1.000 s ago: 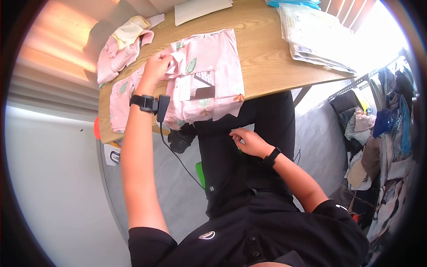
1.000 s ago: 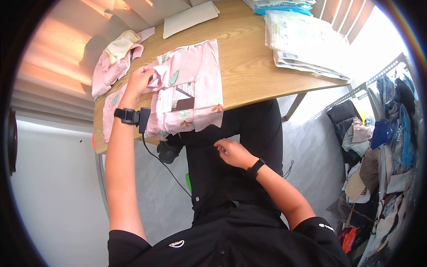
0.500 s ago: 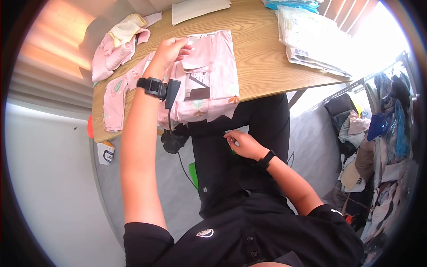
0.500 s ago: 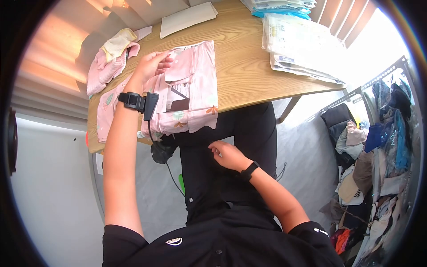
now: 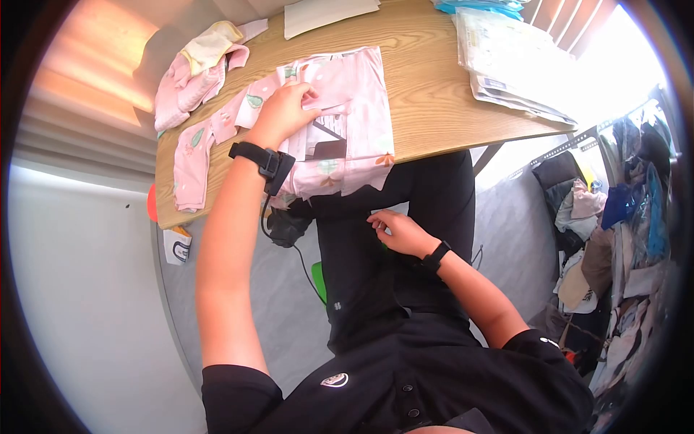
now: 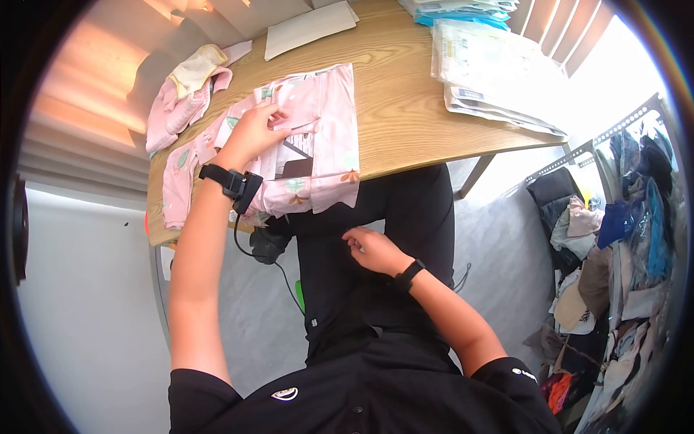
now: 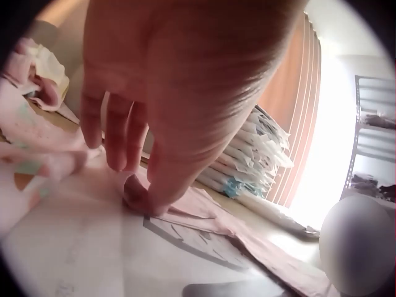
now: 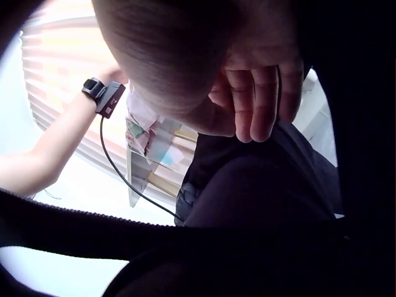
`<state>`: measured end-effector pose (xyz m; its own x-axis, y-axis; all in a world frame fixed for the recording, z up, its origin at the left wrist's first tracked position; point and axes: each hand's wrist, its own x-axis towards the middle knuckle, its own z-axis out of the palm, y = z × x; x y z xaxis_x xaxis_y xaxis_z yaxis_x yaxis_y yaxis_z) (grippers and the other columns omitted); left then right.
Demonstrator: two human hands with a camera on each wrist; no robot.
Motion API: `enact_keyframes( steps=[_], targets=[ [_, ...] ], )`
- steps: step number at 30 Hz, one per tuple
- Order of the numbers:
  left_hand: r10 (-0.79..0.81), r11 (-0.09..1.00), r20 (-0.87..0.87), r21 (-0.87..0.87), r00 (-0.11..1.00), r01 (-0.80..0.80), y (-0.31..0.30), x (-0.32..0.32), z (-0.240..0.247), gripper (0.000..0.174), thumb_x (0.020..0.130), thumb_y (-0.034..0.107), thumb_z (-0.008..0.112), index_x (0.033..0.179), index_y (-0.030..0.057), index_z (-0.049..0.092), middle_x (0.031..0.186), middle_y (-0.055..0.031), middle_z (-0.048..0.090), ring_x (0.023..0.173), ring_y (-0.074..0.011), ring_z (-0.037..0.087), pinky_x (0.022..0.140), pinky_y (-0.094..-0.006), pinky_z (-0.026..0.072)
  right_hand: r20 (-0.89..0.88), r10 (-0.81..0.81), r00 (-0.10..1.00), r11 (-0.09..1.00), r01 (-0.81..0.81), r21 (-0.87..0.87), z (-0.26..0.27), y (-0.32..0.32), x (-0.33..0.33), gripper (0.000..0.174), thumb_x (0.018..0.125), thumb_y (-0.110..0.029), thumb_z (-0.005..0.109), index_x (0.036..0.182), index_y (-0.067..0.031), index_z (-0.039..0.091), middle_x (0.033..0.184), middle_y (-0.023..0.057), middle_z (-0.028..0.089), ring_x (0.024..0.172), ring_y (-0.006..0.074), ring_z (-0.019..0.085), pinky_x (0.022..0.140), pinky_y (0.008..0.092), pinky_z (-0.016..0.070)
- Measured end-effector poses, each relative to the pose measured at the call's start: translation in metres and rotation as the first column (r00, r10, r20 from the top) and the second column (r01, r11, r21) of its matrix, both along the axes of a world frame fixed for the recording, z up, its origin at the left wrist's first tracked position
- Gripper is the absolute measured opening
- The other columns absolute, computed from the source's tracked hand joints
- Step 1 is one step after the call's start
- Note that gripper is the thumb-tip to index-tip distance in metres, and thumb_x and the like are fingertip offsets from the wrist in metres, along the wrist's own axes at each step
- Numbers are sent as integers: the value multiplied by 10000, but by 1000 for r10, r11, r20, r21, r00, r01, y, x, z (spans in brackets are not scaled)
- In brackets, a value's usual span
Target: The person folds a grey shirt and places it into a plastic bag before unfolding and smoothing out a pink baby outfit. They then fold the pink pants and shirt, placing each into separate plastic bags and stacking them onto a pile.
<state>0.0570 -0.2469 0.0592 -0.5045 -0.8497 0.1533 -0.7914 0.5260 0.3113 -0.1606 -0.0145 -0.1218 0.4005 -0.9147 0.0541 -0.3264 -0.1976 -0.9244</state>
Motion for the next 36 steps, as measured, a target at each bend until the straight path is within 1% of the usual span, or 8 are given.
enact_keyframes(
  steps=[6, 12, 15, 18, 21, 27, 33, 36],
  targets=[
    [45, 999, 51, -20, 998, -44, 1, 10, -1, 209, 791, 152, 699, 946, 11, 717, 906, -144, 688, 823, -251, 651, 775, -336, 520, -3, 2, 1000, 1000, -2, 12, 3, 0, -1, 256, 838, -41, 590, 1088, -6, 632, 987, 152, 673, 911, 316, 665, 796, 387, 540],
    [157, 981, -240, 153, 958, -123, -3, 34, -1, 237, 853, 214, 701, 919, -12, 715, 806, -95, 698, 734, -164, 645, 722, -311, 526, -13, 9, 1000, 1000, -9, 9, 3, 0, -2, 257, 839, -40, 591, 1091, -5, 629, 993, 151, 669, 914, 314, 663, 795, 387, 539],
    [519, 826, -125, 327, 846, -459, -18, 74, -3, 269, 844, 250, 670, 859, -14, 725, 765, -128, 714, 699, -195, 687, 681, -333, 546, -14, 7, 1000, 1000, -7, 4, 1, 1, -2, 260, 840, -40, 591, 1094, -4, 626, 997, 150, 668, 916, 313, 662, 800, 387, 539],
    [671, 636, -51, 554, 740, -538, -4, 91, 14, 324, 878, 299, 666, 936, -16, 717, 888, -105, 724, 806, -198, 692, 708, -328, 551, -20, 16, 1000, 1000, -17, -1, -1, 0, -1, 260, 841, -41, 591, 1096, -5, 625, 998, 150, 667, 920, 312, 662, 806, 386, 538],
    [745, 602, -313, 697, 589, -391, 10, 106, 13, 364, 895, 304, 672, 1084, -5, 637, 1025, -113, 689, 920, -210, 672, 777, -348, 558, -17, 24, 1000, 1000, -24, 17, -1, -1, 0, 257, 842, -40, 589, 1094, -4, 627, 998, 150, 668, 924, 313, 663, 812, 387, 538],
    [810, 486, -503, 864, 301, 133, 9, 123, 12, 501, 907, 235, 662, 1306, 25, 446, 1256, -195, 553, 1200, -308, 552, 1048, -450, 449, -27, 41, 999, 999, -40, 31, 0, -1, 4, 252, 840, -35, 588, 1086, 4, 630, 1003, 159, 670, 925, 318, 665, 816, 389, 538],
    [830, 553, -553, 803, -68, 220, -8, 117, 3, 402, 822, 122, 718, 1128, 26, 476, 1281, -195, 427, 1238, -273, 459, 1078, -455, 403, -24, 42, 999, 999, -42, 20, -6, -1, 5, 253, 839, -32, 586, 1085, 7, 628, 997, 161, 668, 924, 320, 664, 810, 390, 537],
    [774, 631, -588, 747, -237, 209, -21, 125, -14, 488, 836, 140, 692, 1244, 32, 446, 1266, -170, 417, 1199, -274, 460, 1076, -445, 405, -16, 37, 999, 999, -37, 9, -6, -1, 5, 253, 839, -30, 586, 1085, 6, 626, 991, 158, 667, 917, 321, 665, 804, 390, 536]
  ],
)
